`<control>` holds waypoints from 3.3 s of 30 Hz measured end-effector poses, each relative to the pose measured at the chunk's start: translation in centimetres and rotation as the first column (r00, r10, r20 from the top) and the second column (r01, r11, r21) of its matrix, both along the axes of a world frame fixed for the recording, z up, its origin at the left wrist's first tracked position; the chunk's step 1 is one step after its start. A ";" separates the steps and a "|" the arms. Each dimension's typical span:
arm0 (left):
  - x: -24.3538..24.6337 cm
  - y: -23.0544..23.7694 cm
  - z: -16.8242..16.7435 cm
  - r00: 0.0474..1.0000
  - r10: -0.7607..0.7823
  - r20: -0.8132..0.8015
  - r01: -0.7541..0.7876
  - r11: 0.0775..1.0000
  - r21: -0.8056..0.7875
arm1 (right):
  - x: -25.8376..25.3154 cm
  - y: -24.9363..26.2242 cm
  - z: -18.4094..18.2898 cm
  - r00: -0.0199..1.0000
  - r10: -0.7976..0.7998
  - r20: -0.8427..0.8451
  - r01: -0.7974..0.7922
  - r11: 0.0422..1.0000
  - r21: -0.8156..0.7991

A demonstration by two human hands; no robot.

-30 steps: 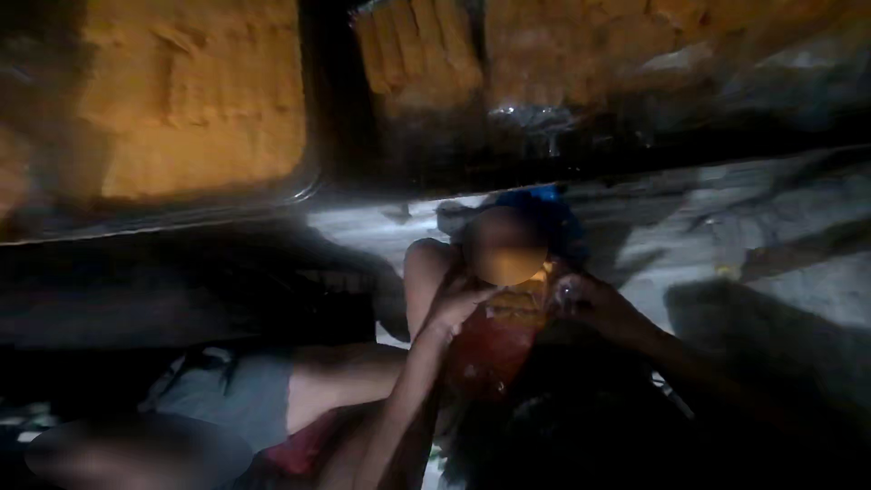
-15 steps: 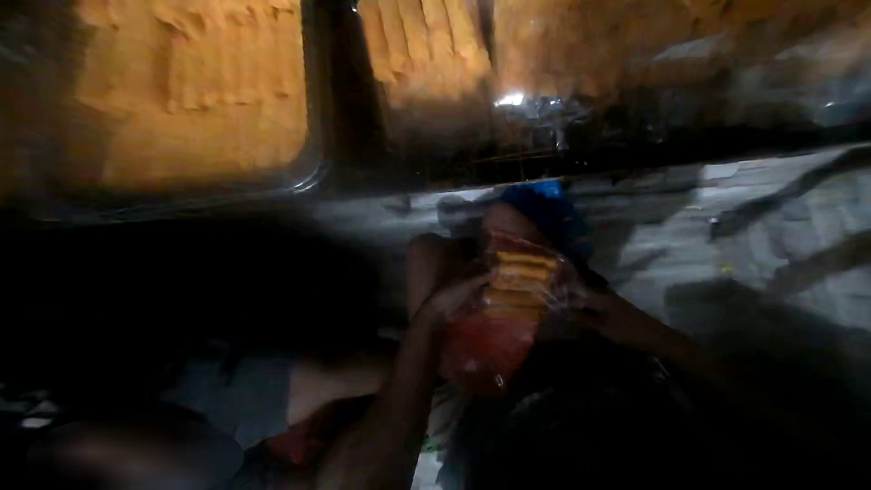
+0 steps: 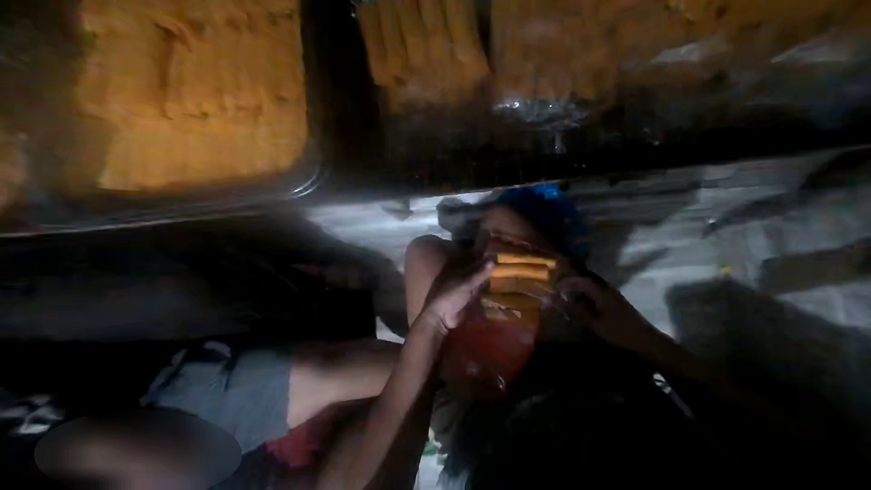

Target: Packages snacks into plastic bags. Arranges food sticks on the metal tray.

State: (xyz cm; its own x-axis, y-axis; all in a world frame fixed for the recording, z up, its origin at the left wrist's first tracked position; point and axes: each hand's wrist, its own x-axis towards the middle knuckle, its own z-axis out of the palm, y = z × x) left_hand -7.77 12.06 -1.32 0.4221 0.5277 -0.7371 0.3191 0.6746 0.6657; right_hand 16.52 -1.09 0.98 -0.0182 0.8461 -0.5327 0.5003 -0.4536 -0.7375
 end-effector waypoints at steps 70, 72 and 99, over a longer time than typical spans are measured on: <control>1.0 -1.3 -0.1 0.999 0.031 -0.040 -0.021 0.974 0.228 | 3.3 -2.0 3.9 0.989 0.148 -0.015 -0.148 0.989 -0.024; 0.3 -1.0 -1.2 1.000 -0.025 0.003 0.024 0.974 0.225 | 4.5 -2.3 1.6 0.996 0.084 -0.013 -0.084 0.996 -0.013; -0.1 -1.0 -2.1 0.999 -0.050 0.001 0.049 0.963 0.264 | 0.6 -1.1 7.5 0.886 0.240 0.397 -0.238 0.970 -0.055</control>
